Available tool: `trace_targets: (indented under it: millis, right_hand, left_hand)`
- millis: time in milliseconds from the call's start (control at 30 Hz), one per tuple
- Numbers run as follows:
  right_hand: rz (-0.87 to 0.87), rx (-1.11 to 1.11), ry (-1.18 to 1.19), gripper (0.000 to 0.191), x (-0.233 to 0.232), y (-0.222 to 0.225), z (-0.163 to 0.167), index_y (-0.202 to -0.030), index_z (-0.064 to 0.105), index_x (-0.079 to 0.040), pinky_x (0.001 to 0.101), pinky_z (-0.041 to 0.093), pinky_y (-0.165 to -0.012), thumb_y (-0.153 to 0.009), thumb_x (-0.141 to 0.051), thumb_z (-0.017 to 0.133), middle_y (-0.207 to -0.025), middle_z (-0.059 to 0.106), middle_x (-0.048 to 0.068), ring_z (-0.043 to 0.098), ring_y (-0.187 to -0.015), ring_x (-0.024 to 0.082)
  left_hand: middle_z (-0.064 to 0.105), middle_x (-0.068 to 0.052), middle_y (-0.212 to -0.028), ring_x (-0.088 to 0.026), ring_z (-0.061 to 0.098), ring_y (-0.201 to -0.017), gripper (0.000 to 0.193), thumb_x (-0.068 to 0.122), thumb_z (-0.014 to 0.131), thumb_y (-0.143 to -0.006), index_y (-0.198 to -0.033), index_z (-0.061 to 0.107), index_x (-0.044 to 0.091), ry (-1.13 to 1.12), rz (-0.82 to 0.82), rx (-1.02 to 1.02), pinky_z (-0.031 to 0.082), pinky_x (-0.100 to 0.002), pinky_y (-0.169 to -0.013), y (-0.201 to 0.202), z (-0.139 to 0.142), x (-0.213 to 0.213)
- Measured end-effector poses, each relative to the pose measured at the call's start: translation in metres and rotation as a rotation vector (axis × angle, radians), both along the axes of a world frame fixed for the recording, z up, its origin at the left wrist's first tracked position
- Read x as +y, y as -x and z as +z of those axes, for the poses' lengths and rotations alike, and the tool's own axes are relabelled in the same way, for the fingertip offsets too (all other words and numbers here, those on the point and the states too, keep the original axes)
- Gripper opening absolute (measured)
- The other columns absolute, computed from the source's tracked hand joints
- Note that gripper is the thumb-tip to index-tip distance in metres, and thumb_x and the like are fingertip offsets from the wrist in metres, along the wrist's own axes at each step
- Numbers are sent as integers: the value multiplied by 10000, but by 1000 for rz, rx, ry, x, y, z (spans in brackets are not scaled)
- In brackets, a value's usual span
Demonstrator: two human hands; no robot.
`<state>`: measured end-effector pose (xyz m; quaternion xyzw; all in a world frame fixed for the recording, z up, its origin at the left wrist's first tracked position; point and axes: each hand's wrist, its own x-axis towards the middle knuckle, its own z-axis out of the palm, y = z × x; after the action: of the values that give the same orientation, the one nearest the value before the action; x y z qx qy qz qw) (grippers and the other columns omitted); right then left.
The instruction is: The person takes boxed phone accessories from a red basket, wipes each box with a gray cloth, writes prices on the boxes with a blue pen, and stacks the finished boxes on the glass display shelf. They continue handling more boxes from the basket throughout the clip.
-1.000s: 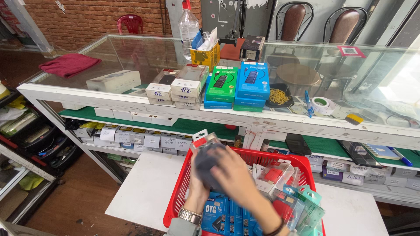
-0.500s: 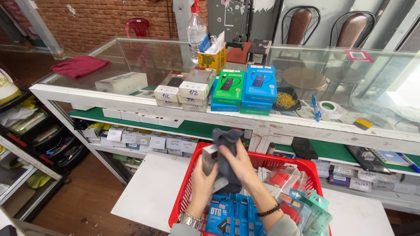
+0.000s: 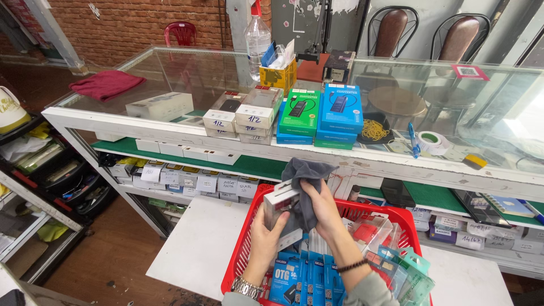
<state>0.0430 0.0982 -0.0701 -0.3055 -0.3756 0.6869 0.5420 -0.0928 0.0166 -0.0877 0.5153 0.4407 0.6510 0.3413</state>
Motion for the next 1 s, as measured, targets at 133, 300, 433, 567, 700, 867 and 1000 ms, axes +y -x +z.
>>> trace_targets:
  millis: [133, 300, 433, 567, 700, 867, 1000]
  right_hand:
    - [-54, -301, -159, 503, -6, -1, -10, -1372, 515, -124, 269, 506, -922, -897, -138, 682, -1260, 657, 28, 624, -1139, 118]
    - [-112, -41, 20, 413, 13, -31, -10, -1339, 612, -41, 370, 489, -746, -972, -226, 652, -1087, 679, 97, 605, -904, 230]
    - [15, -253, -159, 400, 10, -29, 2, -1293, 670, -51, 289, 489, -773, -988, -308, 632, -1110, 738, 44, 629, -942, 135]
    - [156, -516, -388, 342, 6, -19, 15, -1238, 648, -35, 263, 538, -879, -933, -163, 735, -1129, 724, 48, 653, -1034, 105]
    - [236, -328, -43, 374, 17, -34, 7, -1253, 655, -74, 312, 565, -808, -888, -143, 698, -1125, 737, 21, 684, -1005, 135]
    - [24, -312, 101, 391, 16, -40, -40, -1293, 623, -70, 407, 543, -741, -912, -148, 664, -1095, 712, 120, 674, -935, 250]
    - [-270, -1749, -497, 653, 3, -30, -59, -1380, 632, -240, 491, 437, -938, -845, -547, 846, -1318, 635, 87, 532, -1233, 318]
  left_hand:
    - [780, -114, -1097, -196, 757, -1016, 416, 238, 748, -888, -1222, 641, 15, 110, 22, 102, 576, -331, -886, 2, -5, 2]
    - [765, -105, -1150, -178, 725, -1079, 423, 236, 735, -898, -1246, 647, 12, 145, -96, -15, 552, -315, -919, 9, -1, -3]
    - [787, -115, -1070, -175, 744, -981, 408, 250, 763, -872, -1183, 682, -2, 228, -123, 45, 574, -312, -856, 10, 9, -3]
    - [811, -86, -1006, -154, 779, -912, 395, 255, 797, -835, -1116, 712, -8, 206, -72, 205, 584, -307, -829, 7, 16, -5]
    - [798, -89, -969, -147, 750, -888, 388, 257, 787, -847, -1122, 709, -6, 239, -129, 122, 579, -311, -813, 6, 14, -9]
    - [746, -23, -1163, -90, 697, -1028, 439, 235, 723, -877, -1280, 641, 82, 171, -83, -263, 545, -262, -891, 15, 6, -2]
    - [749, -77, -1103, -122, 689, -962, 374, 260, 683, -942, -1213, 662, 2, 246, 41, -408, 559, -286, -801, 40, 7, 17]
